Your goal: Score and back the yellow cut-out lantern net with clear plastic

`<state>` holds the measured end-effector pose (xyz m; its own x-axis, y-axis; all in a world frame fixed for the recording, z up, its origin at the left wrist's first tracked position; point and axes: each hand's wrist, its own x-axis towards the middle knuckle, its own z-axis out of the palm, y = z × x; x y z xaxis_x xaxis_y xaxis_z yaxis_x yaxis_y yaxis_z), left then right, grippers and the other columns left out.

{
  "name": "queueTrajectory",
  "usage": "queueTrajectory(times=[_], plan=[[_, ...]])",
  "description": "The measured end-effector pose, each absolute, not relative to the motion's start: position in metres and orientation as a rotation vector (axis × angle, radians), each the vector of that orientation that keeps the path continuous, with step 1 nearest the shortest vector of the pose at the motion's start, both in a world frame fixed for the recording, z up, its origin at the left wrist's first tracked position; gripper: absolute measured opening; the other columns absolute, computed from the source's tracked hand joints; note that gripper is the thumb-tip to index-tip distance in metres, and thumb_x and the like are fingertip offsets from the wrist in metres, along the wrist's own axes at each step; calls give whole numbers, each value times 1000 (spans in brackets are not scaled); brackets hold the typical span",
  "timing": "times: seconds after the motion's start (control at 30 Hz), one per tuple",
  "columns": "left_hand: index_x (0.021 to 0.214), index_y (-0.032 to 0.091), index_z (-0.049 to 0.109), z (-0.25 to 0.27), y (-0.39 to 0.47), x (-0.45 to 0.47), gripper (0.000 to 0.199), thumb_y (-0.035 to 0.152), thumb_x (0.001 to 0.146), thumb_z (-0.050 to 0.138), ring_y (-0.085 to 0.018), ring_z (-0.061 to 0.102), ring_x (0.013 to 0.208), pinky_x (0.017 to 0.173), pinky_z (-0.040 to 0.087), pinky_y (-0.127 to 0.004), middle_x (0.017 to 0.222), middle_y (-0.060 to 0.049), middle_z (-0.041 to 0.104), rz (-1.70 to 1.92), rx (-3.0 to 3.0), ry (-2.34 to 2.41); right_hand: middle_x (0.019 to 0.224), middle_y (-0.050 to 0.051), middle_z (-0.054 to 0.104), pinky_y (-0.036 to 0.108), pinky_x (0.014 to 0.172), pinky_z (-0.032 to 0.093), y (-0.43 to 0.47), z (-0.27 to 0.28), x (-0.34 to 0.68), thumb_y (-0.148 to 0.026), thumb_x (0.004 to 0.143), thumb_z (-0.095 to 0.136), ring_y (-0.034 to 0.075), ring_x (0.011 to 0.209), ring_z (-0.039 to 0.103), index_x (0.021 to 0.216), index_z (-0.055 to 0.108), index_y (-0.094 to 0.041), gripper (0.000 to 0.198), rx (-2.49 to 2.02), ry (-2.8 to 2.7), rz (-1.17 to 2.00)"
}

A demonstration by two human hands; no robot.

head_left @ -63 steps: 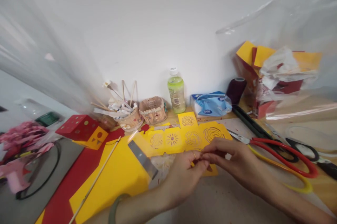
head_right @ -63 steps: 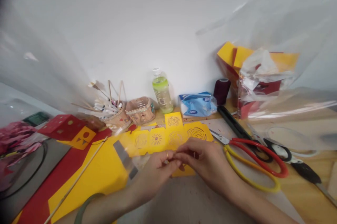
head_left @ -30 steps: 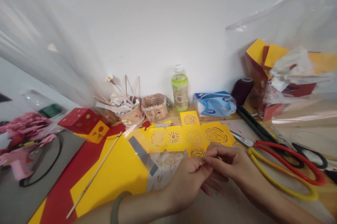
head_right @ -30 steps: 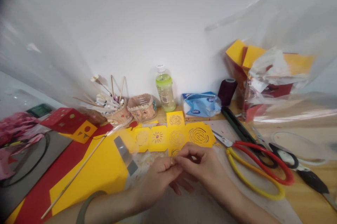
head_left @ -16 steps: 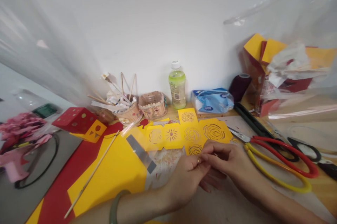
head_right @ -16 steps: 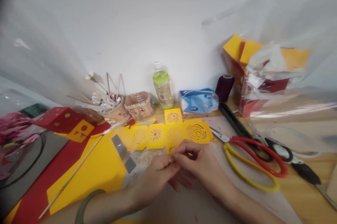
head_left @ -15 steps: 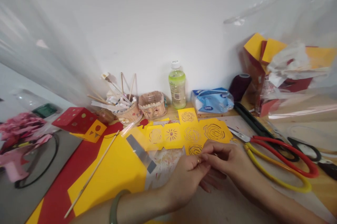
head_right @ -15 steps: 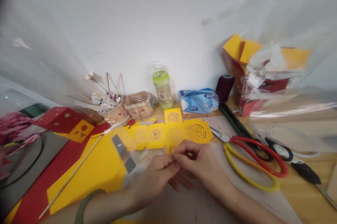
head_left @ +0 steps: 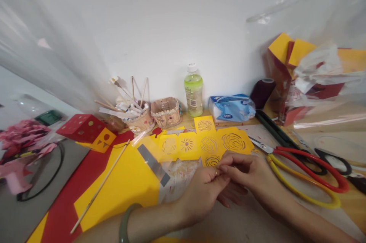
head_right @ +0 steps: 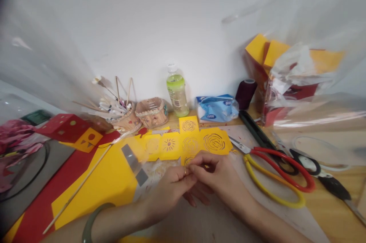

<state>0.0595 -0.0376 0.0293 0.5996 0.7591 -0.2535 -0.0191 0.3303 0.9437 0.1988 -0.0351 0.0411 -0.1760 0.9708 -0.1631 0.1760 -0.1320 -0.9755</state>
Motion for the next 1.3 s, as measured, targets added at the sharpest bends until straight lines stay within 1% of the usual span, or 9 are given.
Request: queueTrajectory(times=[0.2, 0.5, 0.63, 0.77, 0.87, 0.93, 1.0, 1.1, 1.3], plan=[[78, 10, 68, 30, -37, 59, 38, 41, 85, 45, -12, 63, 54, 50, 41, -18, 70, -10, 70, 580, 1118, 791, 60, 0, 57, 20, 47, 36, -34, 41, 200, -31, 66, 58, 8, 50, 47, 63, 63, -17, 15, -1308, -1414, 1343], [82, 10, 68, 30, -37, 60, 37, 39, 85, 45, -11, 63, 53, 50, 42, -18, 71, -10, 70, 591, 1115, 784, 56, -2, 53, 19, 40, 28, -35, 42, 197, -36, 66, 59, 6, 44, 38, 62, 60, -17, 19, -1339, -1372, 1405], [85, 10, 69, 32, -36, 58, 37, 36, 88, 43, -12, 65, 57, 51, 43, -18, 74, -10, 71, 583, 1147, 794, 59, -1, 55, 20, 43, 33, -34, 39, 199, -36, 69, 56, 8, 46, 43, 69, 62, -18, 19, -1339, -1434, 1367], [104, 12, 66, 35, -33, 53, 34, 32, 90, 43, -14, 68, 70, 58, 49, -20, 88, -10, 72, 650, 1295, 912, 79, 2, 61, 27, 61, 45, -36, 42, 206, -37, 72, 60, 15, 70, 55, 85, 62, -22, 20, -1327, -1551, 849], [120, 13, 58, 37, -28, 46, 38, 31, 91, 42, -18, 69, 81, 72, 54, -29, 96, -11, 71, 770, 1573, 997, 80, 2, 60, 29, 70, 45, -40, 48, 211, -29, 74, 62, 16, 78, 55, 76, 59, -22, 8, -1223, -1559, 417], [125, 13, 54, 35, -26, 42, 40, 30, 93, 40, -20, 69, 84, 77, 54, -34, 98, -12, 71, 826, 1871, 1055, 70, 1, 59, 26, 62, 45, -43, 52, 211, -27, 78, 58, 14, 67, 54, 73, 60, -22, 7, -1221, -1642, 498], [128, 12, 51, 33, -24, 38, 41, 28, 94, 37, -20, 69, 74, 69, 55, -34, 90, -13, 72, 852, 2195, 1118, 67, 1, 62, 25, 55, 44, -45, 56, 209, -29, 80, 56, 13, 60, 54, 74, 64, -22, 12, -1263, -1723, 732], [131, 10, 46, 27, -22, 35, 41, 20, 94, 33, -17, 65, 58, 52, 51, -27, 75, -9, 72, 900, 2574, 1145, 71, 2, 67, 25, 58, 47, -44, 58, 206, -33, 79, 56, 14, 63, 59, 76, 68, -22, 16, -1319, -1686, 939], [142, 10, 24, 21, -21, 34, 55, 9, 90, 41, -16, 64, 57, 46, 46, -25, 78, -4, 71, 1047, 2914, 1065, 62, 0, 64, 21, 47, 40, -40, 59, 204, -36, 75, 58, 10, 50, 50, 75, 71, -22, 19, -1356, -1577, 1087]])
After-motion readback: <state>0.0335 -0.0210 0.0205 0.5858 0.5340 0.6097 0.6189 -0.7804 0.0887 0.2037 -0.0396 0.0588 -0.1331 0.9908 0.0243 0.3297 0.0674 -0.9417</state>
